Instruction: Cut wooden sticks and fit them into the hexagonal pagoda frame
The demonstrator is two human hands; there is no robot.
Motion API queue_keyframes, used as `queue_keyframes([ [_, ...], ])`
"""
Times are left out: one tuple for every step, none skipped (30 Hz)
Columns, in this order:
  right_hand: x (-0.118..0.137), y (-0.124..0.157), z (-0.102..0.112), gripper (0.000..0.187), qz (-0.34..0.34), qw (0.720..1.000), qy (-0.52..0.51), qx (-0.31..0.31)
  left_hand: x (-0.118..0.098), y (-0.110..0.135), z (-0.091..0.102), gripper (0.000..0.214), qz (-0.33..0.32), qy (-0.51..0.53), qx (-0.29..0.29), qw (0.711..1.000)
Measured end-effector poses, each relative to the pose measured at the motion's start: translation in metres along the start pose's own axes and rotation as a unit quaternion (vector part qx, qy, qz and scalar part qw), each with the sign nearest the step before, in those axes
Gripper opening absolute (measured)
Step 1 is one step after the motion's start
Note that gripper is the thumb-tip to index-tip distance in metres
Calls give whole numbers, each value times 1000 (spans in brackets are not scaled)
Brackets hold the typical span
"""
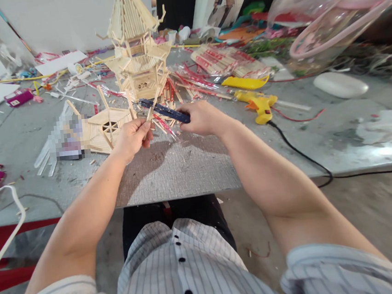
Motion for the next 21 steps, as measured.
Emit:
queue_keyframes([
  [0,0,1,33,0,1000,1,2,0,0,0,17,-1,1,2,1000],
  [1,0,1,33,0,1000,2,5,0,0,0,18,-2,2,5,1000],
  [1,1,2,33,-1,1000,4,10,1,0,0,18,-4,3,8,1000],
  [2,1,3,33,-2,1000,6,14,1,-1,0,18,-5,3,10,1000],
  [2,1,3,33,-2,1000,8,18,2,-1,0,18,-5,2,12,1000],
  [2,1,4,34,-3,1000,8,19,2,-1,1,18,-5,0,12,1000],
  [3,1,4,35,-4,1000,7,19,2,-1,1,18,-4,-1,11,1000],
  [3,1,4,35,-5,1000,5,19,2,-1,1,18,-3,-3,10,1000],
  [3,1,4,36,-5,1000,4,19,2,-1,0,17,-2,-4,10,1000],
  [3,1,4,36,-6,1000,4,19,1,-1,0,17,-1,-5,10,1000],
  [3,1,3,37,-8,1000,5,19,1,-1,0,17,0,-4,10,1000],
  [3,1,3,37,-8,1000,7,19,0,0,0,18,0,-4,10,1000],
  [3,1,3,37,-9,1000,9,20,0,0,-1,18,0,-3,10,1000],
  [3,1,3,37,-10,1000,11,21,0,0,-1,19,1,-3,10,1000],
  [3,1,3,37,-10,1000,12,22,0,0,-1,20,1,-2,10,1000],
  [3,1,3,37,-10,1000,13,22,0,0,-1,20,2,-2,11,1000],
  [3,1,3,36,-11,1000,13,23,0,0,-1,20,2,-1,11,1000],
  [3,1,3,36,-11,1000,13,23,0,0,0,20,1,-1,12,1000],
  [3,1,3,36,-11,1000,13,22,1,0,0,20,0,1,12,1000],
  [3,1,3,36,-12,1000,13,22,1,0,0,20,-1,2,13,1000],
  [3,1,3,37,-12,1000,13,22,2,-1,0,20,-2,3,14,1000],
])
Point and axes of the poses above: each hand's wrist, its own y-axis away from the middle knuckle, its own z-axis out of the back of the hand, x = y × z, the point moved 1 cm from there along -y, towards the middle knuckle, and after that the axes turned 2 degrees about y, right-handed, at the moved point
